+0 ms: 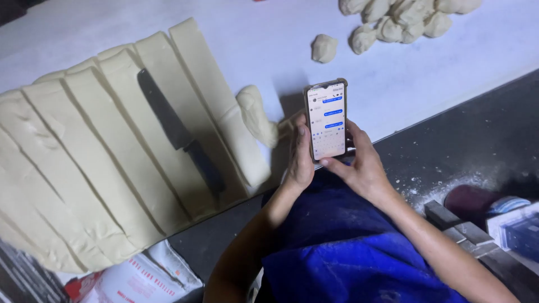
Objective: Shaping and portioning dough into small balls on a bakery work table.
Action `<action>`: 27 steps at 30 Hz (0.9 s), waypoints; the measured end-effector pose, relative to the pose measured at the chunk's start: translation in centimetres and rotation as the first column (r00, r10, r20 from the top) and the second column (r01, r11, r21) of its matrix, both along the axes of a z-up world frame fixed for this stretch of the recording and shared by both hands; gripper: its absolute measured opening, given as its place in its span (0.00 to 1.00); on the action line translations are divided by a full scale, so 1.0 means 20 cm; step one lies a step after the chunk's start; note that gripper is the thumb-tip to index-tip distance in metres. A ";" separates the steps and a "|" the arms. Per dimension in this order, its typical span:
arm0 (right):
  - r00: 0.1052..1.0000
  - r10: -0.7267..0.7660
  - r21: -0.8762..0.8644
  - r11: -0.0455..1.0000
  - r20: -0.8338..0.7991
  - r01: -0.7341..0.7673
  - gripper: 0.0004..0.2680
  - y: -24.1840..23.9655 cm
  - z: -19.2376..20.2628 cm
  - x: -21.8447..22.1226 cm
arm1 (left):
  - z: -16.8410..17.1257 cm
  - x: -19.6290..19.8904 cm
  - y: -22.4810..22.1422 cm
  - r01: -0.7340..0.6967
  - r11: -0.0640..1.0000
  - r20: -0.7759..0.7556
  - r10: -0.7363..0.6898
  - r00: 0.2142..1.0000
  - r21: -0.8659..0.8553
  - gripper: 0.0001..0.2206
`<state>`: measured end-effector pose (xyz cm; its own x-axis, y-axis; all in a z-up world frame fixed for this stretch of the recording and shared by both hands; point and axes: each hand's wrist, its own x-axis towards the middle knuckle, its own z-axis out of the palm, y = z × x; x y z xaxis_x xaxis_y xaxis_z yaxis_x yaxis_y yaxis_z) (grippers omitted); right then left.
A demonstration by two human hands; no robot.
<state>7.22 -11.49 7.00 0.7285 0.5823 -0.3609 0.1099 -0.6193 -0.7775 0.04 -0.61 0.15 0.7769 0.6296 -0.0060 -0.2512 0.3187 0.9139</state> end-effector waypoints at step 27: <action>0.745 -0.399 0.004 0.883 0.534 0.470 0.24 -1.40 -0.80 2.69 | -0.16 0.59 -0.33 0.177 0.272 -0.250 0.260 0.933 0.946 0.09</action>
<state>61.11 -39.45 -8.90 0.9873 0.1335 0.0862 0.1584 -0.7833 -0.6012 11.86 -7.18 -2.99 0.8342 0.3793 0.4002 0.1093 -0.8252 0.5542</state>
